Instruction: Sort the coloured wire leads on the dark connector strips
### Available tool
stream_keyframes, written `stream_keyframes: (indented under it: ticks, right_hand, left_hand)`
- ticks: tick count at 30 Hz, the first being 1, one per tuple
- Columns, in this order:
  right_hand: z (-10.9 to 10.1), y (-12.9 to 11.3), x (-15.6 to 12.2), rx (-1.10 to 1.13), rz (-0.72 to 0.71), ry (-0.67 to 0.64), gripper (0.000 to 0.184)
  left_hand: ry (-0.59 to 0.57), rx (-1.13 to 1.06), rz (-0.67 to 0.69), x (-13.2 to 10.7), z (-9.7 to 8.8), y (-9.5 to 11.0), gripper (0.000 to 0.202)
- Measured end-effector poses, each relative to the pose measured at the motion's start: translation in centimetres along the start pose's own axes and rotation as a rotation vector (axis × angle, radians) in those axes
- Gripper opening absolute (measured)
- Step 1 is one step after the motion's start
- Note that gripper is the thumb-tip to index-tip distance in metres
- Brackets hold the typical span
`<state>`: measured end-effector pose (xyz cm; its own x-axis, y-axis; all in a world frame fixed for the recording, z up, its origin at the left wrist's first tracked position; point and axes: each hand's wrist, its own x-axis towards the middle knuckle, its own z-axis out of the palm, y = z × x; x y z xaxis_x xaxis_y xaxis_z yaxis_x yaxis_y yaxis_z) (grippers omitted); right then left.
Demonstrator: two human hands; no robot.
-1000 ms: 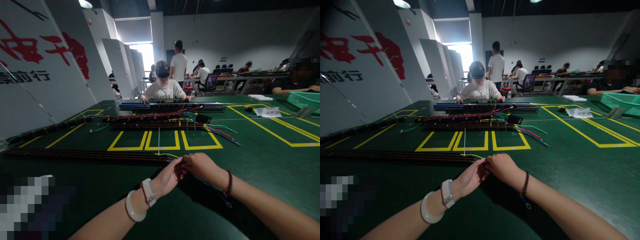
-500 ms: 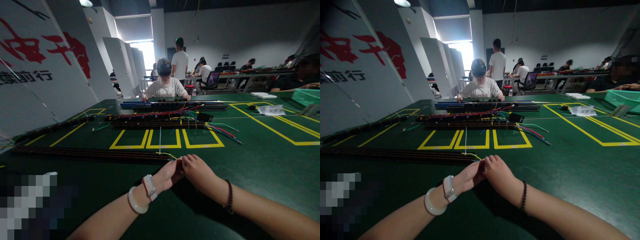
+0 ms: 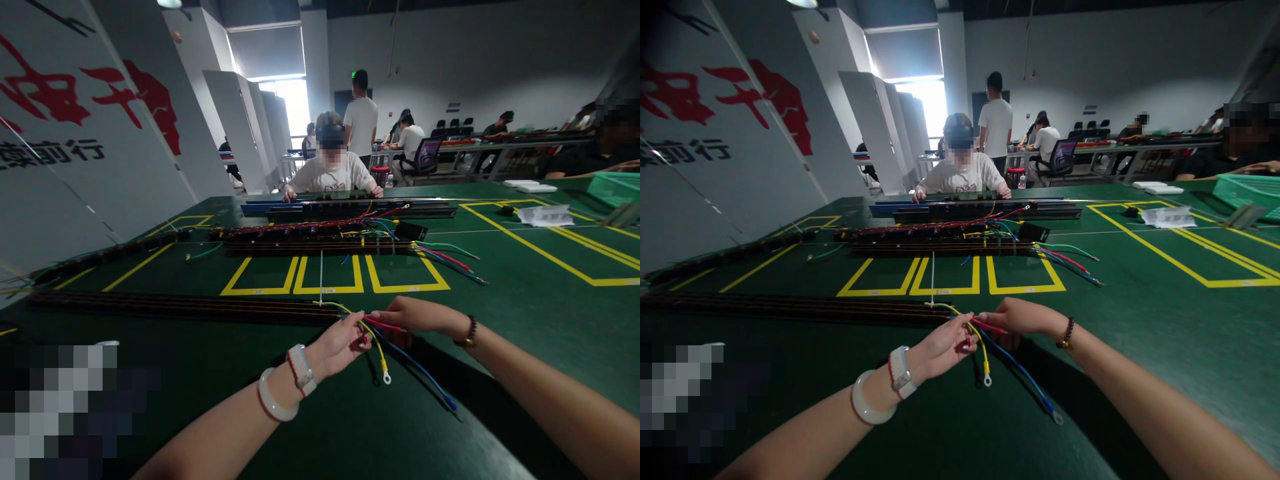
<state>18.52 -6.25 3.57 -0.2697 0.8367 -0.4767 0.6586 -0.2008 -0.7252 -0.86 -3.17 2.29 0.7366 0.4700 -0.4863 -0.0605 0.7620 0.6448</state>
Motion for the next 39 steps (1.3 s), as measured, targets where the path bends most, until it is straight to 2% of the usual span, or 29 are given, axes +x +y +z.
stream_keyframes:
  ticks: [2,4,10,15,18,26,30,34,39]
  right_hand:
    - [0.5,0.6,0.4,0.232,-0.035,-0.151,0.061]
    - [0.9,1.0,0.7,0.395,-0.064,-0.235,0.059]
    - [1.4,1.7,0.9,0.654,-0.06,-0.416,0.059]
    - [1.5,2.2,1.0,0.755,-0.099,-0.38,0.047]
    - [1.7,2.5,1.3,0.743,-0.129,-0.351,0.04]
    - [2.2,1.8,1.0,0.415,-0.224,-0.186,0.043]
    - [2.1,1.0,0.5,0.326,-0.195,-0.09,0.044]
    - [2.3,1.3,0.5,0.516,-0.126,-0.201,0.045]
    - [2.5,2.3,1.1,0.753,-0.148,-0.282,0.04]
  left_hand:
    - [0.008,0.005,-0.002,-0.2,0.2,0.1,0.019]
    - [-0.006,0.005,0.007,-0.2,0.3,0.0,0.02]
    - [-0.029,-0.016,0.031,0.2,0.0,-0.3,0.022]
    - [-0.078,-0.03,0.025,0.7,-0.4,-0.5,0.026]
    - [-0.106,-0.051,0.027,1.0,-0.7,-0.7,0.03]
    - [-0.066,-0.041,0.041,0.4,-0.2,-0.5,0.022]
    - [-0.024,-0.053,0.044,0.3,0.1,-0.4,0.018]
    - [-0.049,-0.019,0.055,0.4,-0.1,-0.5,0.02]
    - [-0.087,-0.031,0.047,0.6,-0.4,-0.4,0.025]
